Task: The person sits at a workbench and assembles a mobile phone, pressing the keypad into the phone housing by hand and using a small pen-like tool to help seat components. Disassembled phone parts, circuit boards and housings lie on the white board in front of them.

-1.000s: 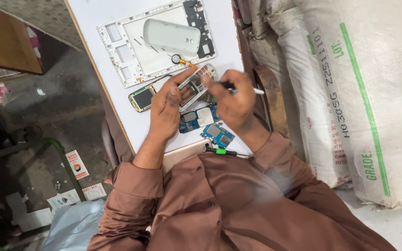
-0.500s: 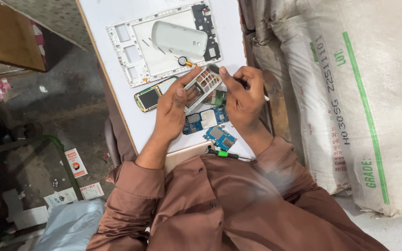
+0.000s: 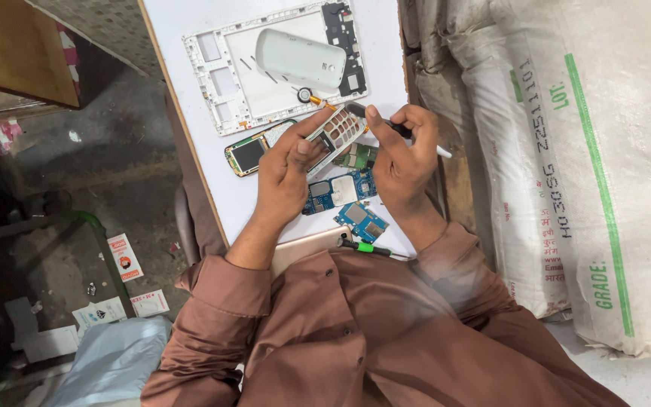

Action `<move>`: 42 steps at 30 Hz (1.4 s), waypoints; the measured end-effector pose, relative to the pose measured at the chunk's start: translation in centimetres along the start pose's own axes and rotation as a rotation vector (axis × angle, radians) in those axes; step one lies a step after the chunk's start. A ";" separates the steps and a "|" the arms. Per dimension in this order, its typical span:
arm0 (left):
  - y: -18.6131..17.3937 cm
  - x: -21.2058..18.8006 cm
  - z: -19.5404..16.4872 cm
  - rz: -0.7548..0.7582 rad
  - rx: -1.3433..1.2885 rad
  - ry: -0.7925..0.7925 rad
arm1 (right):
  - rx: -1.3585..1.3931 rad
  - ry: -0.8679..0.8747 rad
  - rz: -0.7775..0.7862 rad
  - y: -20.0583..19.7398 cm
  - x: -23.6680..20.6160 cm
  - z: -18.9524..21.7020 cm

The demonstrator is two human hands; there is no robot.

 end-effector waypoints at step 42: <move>0.1 0.4 0.5 -0.052 0.011 0.001 | -0.006 -0.044 -0.019 -0.3 0.5 0.4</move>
Point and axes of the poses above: each hand's wrist, its own x-axis towards the middle knuckle, its own y-axis out of the palm, z = x × y, the point moved 9 cm from there along x, towards the middle knuckle, and after that the axes turned 3 degrees about -x, right-handed, at the moved point
